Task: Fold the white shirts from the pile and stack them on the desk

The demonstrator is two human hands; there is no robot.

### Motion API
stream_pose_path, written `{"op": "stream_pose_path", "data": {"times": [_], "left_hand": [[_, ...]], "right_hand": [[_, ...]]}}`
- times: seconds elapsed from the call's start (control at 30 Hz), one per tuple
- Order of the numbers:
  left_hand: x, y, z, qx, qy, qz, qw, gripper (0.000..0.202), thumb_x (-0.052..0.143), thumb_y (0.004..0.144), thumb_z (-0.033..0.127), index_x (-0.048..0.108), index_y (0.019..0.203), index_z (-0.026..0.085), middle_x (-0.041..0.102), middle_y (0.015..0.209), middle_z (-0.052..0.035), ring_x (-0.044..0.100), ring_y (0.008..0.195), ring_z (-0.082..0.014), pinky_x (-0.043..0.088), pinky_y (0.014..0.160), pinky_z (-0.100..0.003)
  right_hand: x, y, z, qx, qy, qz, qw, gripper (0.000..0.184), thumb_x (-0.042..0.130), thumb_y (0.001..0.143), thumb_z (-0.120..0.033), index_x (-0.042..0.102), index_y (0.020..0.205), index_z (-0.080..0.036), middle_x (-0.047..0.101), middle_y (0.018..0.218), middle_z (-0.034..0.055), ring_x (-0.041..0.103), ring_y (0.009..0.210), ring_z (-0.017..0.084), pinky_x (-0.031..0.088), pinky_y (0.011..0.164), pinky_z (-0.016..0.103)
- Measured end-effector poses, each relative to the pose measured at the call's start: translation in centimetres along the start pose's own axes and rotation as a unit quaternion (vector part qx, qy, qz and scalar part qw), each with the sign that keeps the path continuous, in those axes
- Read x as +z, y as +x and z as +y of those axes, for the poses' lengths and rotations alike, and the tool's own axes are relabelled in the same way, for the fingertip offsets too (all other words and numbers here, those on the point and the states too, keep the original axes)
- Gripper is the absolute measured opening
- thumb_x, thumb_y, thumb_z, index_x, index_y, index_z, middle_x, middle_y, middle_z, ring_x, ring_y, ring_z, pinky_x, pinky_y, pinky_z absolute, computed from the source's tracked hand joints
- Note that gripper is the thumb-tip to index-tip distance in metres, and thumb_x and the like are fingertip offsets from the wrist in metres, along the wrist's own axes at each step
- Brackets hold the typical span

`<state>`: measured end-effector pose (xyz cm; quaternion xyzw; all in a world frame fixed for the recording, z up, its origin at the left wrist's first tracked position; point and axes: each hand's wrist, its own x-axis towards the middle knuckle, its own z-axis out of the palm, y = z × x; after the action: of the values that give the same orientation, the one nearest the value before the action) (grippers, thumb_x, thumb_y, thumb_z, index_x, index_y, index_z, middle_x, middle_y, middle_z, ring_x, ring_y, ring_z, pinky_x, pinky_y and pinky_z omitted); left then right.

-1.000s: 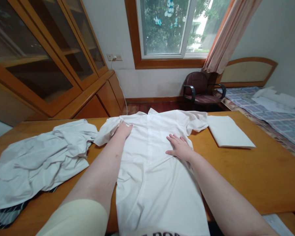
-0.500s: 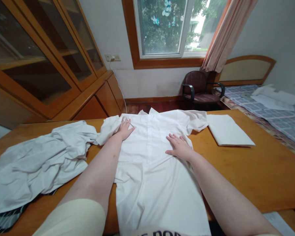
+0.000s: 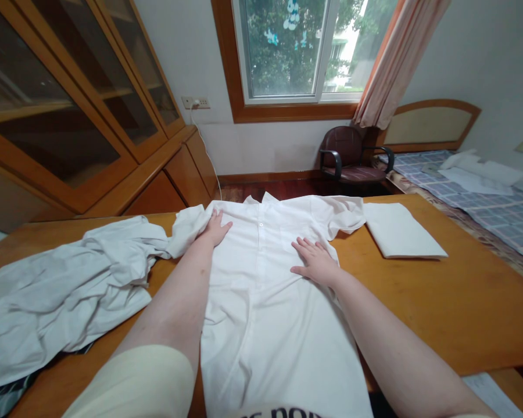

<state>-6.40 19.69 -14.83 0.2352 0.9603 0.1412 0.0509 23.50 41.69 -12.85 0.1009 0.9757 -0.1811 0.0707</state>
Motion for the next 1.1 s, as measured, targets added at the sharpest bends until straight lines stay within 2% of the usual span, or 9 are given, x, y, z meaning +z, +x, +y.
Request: {"op": "stream_pose_path", "data": {"times": [0.1, 0.2, 0.33, 0.47, 0.6, 0.67, 0.77, 0.87, 1.1], "left_hand": [[-0.1, -0.5, 0.2, 0.035, 0.063, 0.051, 0.996, 0.055, 0.037, 0.089, 0.042, 0.042, 0.135, 0.012, 0.03, 0.148, -0.0144, 0.029, 0.136, -0.0268, 0.025, 0.11, -0.038], [-0.5, -1.0, 0.5, 0.103, 0.111, 0.073, 0.986, 0.037, 0.036, 0.089, 0.027, 0.057, 0.115, 0.014, 0.054, 0.126, -0.0128, 0.047, 0.12, -0.0237, 0.033, 0.104, -0.035], [-1.2, -1.8, 1.2, 0.168, 0.133, 0.051, 0.975, 0.033, 0.039, 0.083, 0.014, 0.062, 0.107, 0.017, 0.062, 0.112, -0.01, 0.054, 0.108, -0.0232, 0.036, 0.099, -0.035], [-1.8, -3.7, 2.8, 0.198, 0.148, 0.049, 0.968, 0.038, 0.04, 0.084, 0.014, 0.058, 0.116, 0.015, 0.056, 0.126, -0.0131, 0.051, 0.114, -0.0261, 0.035, 0.099, -0.039], [-1.2, -7.6, 5.6, 0.235, 0.119, 0.071, 0.962, 0.04, 0.038, 0.089, 0.028, 0.055, 0.124, 0.017, 0.049, 0.135, -0.0116, 0.044, 0.123, -0.0255, 0.031, 0.105, -0.039], [-0.3, -9.8, 6.8, 0.273, 0.086, 0.025, 0.958, 0.044, 0.039, 0.089, 0.036, 0.051, 0.129, 0.019, 0.046, 0.139, -0.0093, 0.042, 0.126, -0.0232, 0.031, 0.106, -0.036], [1.1, -12.2, 7.7, 0.28, 0.091, -0.041, 0.955, 0.058, 0.039, 0.089, 0.045, 0.035, 0.141, 0.02, 0.031, 0.149, -0.0096, 0.026, 0.137, -0.0248, 0.02, 0.111, -0.045], [1.7, -12.8, 7.8, 0.264, 0.101, -0.055, 0.958, 0.064, 0.036, 0.089, 0.05, 0.025, 0.146, 0.022, 0.02, 0.154, -0.008, 0.014, 0.141, -0.0238, 0.012, 0.112, -0.048], [1.9, -12.0, 8.3, 0.256, 0.102, -0.045, 0.96, 0.064, 0.033, 0.09, 0.052, 0.025, 0.146, 0.022, 0.018, 0.154, -0.0076, 0.014, 0.141, -0.0227, 0.012, 0.112, -0.047]], "right_hand": [[0.0, 0.1, 0.0, 0.003, -0.016, -0.007, 1.0, 0.086, 0.045, 0.079, -0.066, 0.023, 0.148, -0.021, 0.013, 0.155, 0.0061, 0.009, 0.142, 0.024, 0.005, 0.113, 0.043], [0.0, 0.3, -0.1, 0.005, -0.031, -0.019, 0.999, 0.09, 0.043, 0.077, -0.069, 0.02, 0.149, -0.019, 0.01, 0.155, 0.0072, 0.007, 0.142, 0.025, 0.004, 0.113, 0.044], [0.1, 0.7, 0.0, 0.007, -0.042, -0.025, 0.999, 0.09, 0.04, 0.078, -0.07, 0.017, 0.149, -0.02, 0.008, 0.155, 0.0064, 0.006, 0.142, 0.024, 0.004, 0.113, 0.044], [-0.2, 1.2, 0.3, 0.0, -0.05, -0.026, 0.998, 0.091, 0.039, 0.077, -0.072, 0.017, 0.149, -0.021, 0.008, 0.155, 0.0053, 0.005, 0.142, 0.025, 0.004, 0.113, 0.043], [-0.7, 1.7, 0.9, -0.017, -0.051, -0.034, 0.998, 0.092, 0.041, 0.076, -0.072, 0.018, 0.149, -0.021, 0.009, 0.155, 0.0053, 0.005, 0.142, 0.024, 0.005, 0.113, 0.041], [-0.7, 2.0, 1.1, -0.02, -0.051, -0.035, 0.998, 0.092, 0.043, 0.076, -0.072, 0.018, 0.149, -0.021, 0.01, 0.155, 0.0053, 0.005, 0.142, 0.024, 0.006, 0.113, 0.041], [-0.5, 2.3, 1.4, -0.023, -0.056, -0.029, 0.998, 0.092, 0.043, 0.075, -0.072, 0.018, 0.149, -0.021, 0.011, 0.155, 0.0051, 0.007, 0.142, 0.024, 0.006, 0.113, 0.041], [-0.6, 2.5, 1.9, -0.035, -0.062, -0.021, 0.997, 0.092, 0.043, 0.076, -0.072, 0.019, 0.149, -0.022, 0.012, 0.155, 0.0052, 0.007, 0.142, 0.023, 0.006, 0.113, 0.041], [-2.3, 3.0, 1.6, -0.031, -0.076, -0.028, 0.996, 0.078, 0.053, 0.078, -0.06, 0.032, 0.144, -0.023, 0.023, 0.153, 0.0083, 0.021, 0.139, 0.026, 0.019, 0.111, 0.042]]}}
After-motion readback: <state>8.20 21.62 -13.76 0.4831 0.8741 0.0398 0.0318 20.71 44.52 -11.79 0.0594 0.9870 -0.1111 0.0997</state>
